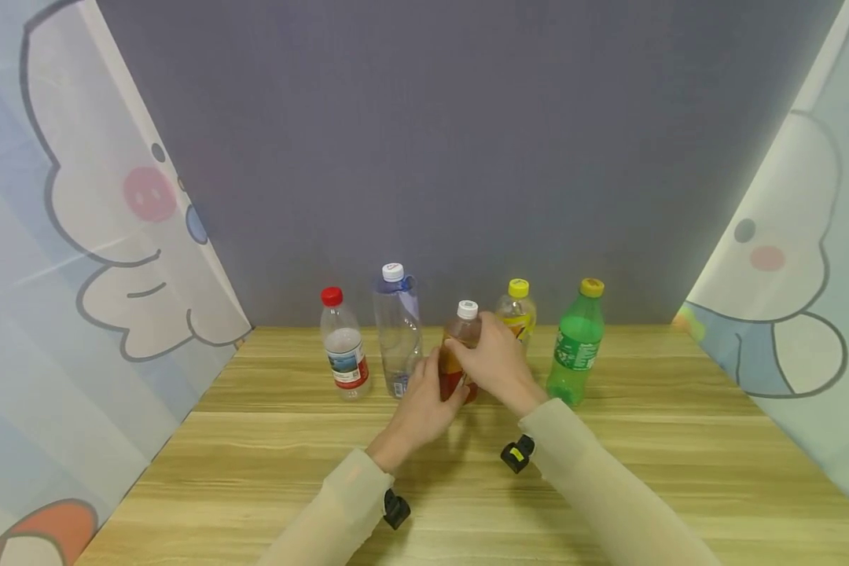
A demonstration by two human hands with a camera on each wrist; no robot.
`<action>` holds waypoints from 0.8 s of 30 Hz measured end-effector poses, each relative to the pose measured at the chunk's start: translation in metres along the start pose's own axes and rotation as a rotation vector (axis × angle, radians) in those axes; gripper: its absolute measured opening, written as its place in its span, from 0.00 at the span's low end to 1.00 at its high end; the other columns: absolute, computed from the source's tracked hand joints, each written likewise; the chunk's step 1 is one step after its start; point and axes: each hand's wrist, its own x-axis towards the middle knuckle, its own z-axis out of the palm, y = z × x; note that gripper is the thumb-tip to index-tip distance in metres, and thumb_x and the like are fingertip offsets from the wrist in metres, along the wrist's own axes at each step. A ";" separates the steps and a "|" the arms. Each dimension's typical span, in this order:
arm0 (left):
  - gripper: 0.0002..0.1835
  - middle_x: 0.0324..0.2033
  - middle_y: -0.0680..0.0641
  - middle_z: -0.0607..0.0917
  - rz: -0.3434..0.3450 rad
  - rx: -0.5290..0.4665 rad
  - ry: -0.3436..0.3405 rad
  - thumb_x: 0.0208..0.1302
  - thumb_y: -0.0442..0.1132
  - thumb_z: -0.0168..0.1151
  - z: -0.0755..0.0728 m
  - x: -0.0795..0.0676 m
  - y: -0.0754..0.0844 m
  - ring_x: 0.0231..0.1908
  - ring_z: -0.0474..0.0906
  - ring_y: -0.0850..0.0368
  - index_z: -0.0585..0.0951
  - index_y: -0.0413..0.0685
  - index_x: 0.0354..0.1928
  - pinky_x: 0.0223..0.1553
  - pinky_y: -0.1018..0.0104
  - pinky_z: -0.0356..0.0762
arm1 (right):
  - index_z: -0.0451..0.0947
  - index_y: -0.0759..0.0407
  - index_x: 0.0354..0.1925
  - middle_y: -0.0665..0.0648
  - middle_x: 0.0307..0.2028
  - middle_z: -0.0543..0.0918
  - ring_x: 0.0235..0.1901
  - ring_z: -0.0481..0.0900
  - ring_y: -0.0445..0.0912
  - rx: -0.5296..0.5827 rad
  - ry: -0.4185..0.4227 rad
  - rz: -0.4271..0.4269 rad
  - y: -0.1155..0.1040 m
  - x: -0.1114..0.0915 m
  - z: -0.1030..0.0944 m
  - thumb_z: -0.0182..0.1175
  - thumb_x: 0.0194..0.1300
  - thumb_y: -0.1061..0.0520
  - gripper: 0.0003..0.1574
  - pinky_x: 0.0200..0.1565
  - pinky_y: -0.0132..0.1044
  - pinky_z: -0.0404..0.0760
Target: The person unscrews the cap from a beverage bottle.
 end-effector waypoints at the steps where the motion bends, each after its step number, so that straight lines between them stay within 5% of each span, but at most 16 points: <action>1: 0.46 0.71 0.34 0.64 0.005 -0.008 0.006 0.70 0.52 0.59 0.000 0.000 0.001 0.69 0.65 0.38 0.51 0.36 0.79 0.67 0.42 0.65 | 0.71 0.67 0.60 0.64 0.50 0.82 0.48 0.82 0.59 0.012 0.003 0.000 0.000 -0.002 -0.002 0.68 0.64 0.42 0.39 0.49 0.55 0.82; 24: 0.45 0.63 0.48 0.73 0.110 -0.228 -0.027 0.63 0.55 0.70 -0.015 -0.009 0.003 0.59 0.73 0.51 0.60 0.53 0.76 0.62 0.48 0.73 | 0.71 0.61 0.62 0.61 0.49 0.83 0.45 0.80 0.55 0.149 -0.001 -0.018 -0.006 -0.033 -0.028 0.67 0.65 0.38 0.39 0.44 0.49 0.82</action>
